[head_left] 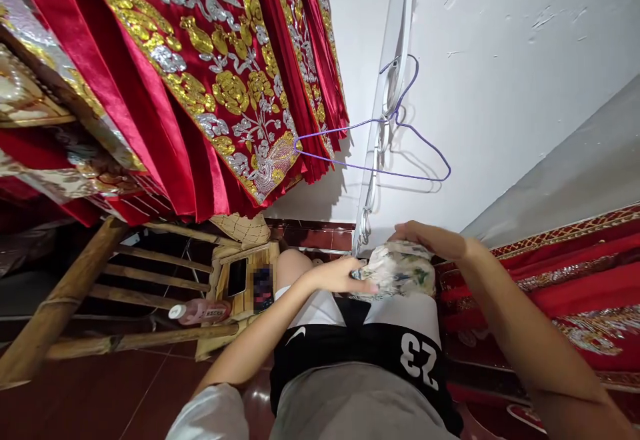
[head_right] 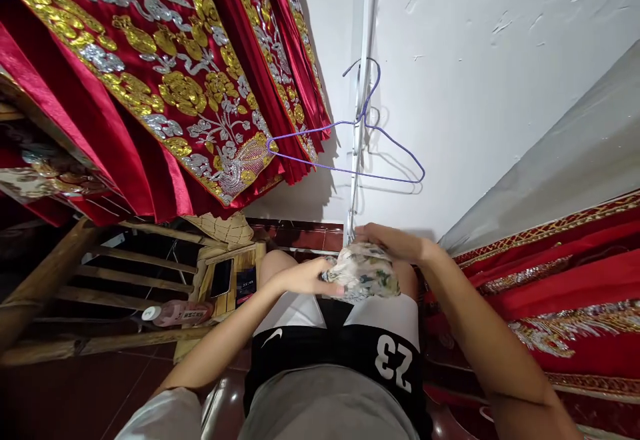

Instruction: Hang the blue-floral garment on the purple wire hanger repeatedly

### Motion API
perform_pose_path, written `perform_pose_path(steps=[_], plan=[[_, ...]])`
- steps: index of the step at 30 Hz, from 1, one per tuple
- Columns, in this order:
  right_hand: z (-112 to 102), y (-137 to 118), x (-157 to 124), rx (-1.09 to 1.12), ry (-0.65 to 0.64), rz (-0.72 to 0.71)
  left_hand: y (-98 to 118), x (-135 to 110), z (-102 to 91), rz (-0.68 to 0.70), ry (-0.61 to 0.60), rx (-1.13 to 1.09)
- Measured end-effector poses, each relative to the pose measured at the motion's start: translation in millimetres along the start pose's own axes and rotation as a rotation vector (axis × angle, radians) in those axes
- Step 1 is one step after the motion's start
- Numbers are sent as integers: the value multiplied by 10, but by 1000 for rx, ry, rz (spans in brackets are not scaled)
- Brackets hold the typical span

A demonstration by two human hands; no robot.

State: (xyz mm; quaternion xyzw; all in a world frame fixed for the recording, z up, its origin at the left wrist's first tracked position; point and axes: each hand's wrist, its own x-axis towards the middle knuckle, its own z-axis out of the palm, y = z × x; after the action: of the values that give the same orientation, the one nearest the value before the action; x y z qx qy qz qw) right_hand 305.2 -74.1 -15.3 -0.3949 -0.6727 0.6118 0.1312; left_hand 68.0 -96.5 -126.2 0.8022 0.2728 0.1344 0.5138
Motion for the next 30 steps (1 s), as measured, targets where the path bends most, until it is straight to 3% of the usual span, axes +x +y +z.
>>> perform_pose_path(steps=[2, 3, 5, 8, 11, 13, 16, 21, 25, 30], plan=[[-75, -128, 23, -81, -60, -17, -36, -75, -18, -60, -112, 17], [-108, -171, 49, -163, -16, -35, -30, -117, -43, -114, -132, 93], [-183, -196, 135, -349, 222, -98, 9, -202, -122, -282, -104, 354], [-380, -82, 350, -509, 675, -228, 78, -312, -288, -556, 46, 706], [-666, 135, 629, -515, 907, -337, 126, -377, -472, -644, 191, 814], [-837, 278, 783, -482, 915, -372, 160, -396, -597, -577, 333, 855], [-965, 437, 837, -400, 935, -399, 230, -417, -797, -336, 552, 802], [-913, 495, 475, -285, 1046, -411, 398, -416, -1098, 11, 873, 501], [-798, 426, 242, -254, 1027, -378, 654, -260, -1217, 124, 959, 393], [-553, 281, 108, -197, 896, -313, 1062, 12, -1475, 134, 945, 603]])
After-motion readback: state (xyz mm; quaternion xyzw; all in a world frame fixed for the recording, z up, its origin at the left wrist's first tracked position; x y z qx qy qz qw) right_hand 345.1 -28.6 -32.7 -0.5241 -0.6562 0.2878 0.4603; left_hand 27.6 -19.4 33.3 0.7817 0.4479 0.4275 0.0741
